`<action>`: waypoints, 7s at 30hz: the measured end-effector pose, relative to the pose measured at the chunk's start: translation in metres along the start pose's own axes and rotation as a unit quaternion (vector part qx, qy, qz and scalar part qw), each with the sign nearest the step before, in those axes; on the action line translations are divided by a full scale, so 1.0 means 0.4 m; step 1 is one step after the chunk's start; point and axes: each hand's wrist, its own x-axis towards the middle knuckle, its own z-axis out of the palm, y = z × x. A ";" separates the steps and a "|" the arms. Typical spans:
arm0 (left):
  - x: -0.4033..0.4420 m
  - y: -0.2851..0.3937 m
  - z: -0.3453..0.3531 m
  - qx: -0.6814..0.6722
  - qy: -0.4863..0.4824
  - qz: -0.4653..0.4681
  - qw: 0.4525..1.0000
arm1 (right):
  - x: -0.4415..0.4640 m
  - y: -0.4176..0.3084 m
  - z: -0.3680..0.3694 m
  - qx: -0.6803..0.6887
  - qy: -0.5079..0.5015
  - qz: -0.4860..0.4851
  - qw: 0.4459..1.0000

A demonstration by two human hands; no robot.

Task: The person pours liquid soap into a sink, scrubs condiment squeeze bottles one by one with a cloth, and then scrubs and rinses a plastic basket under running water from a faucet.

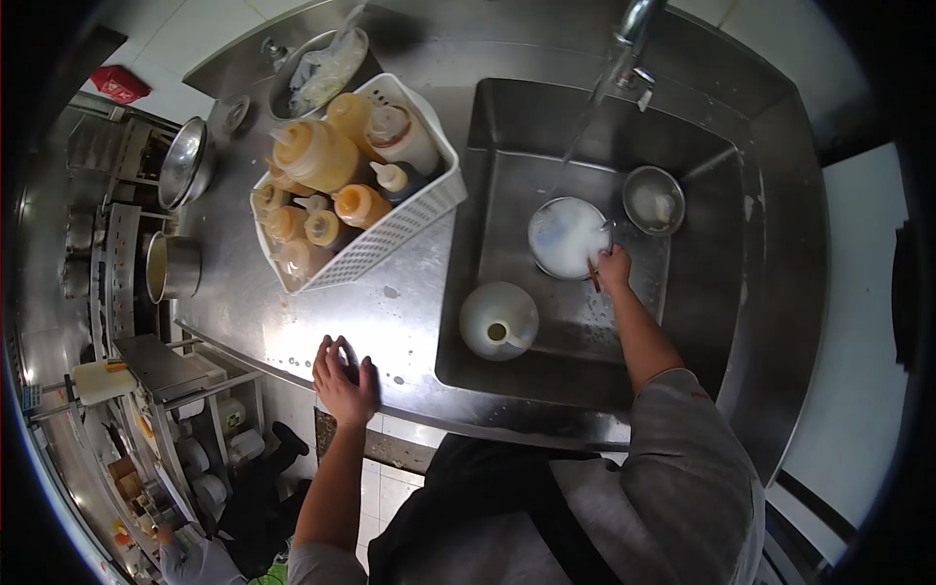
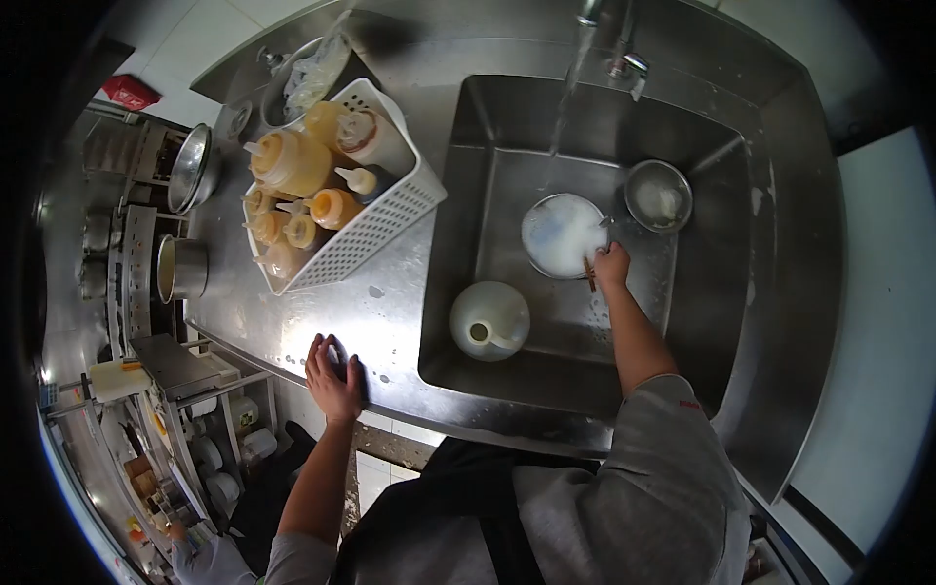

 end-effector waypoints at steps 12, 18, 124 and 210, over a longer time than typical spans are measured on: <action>-0.014 -0.009 0.010 0.012 0.015 0.006 1.000 | -0.173 0.139 -0.159 0.142 -0.177 0.223 0.948; -0.018 -0.011 0.004 -0.001 0.025 0.006 1.000 | -0.401 -0.218 -0.236 0.073 -0.242 -0.278 0.927; 0.305 0.573 0.649 -0.557 -0.285 -0.233 0.745 | 0.169 -0.142 0.106 0.047 -0.129 -0.045 0.989; 0.191 0.318 -0.159 -0.267 0.155 0.103 0.946 | 0.537 -0.400 -0.814 -0.319 0.020 -0.136 0.938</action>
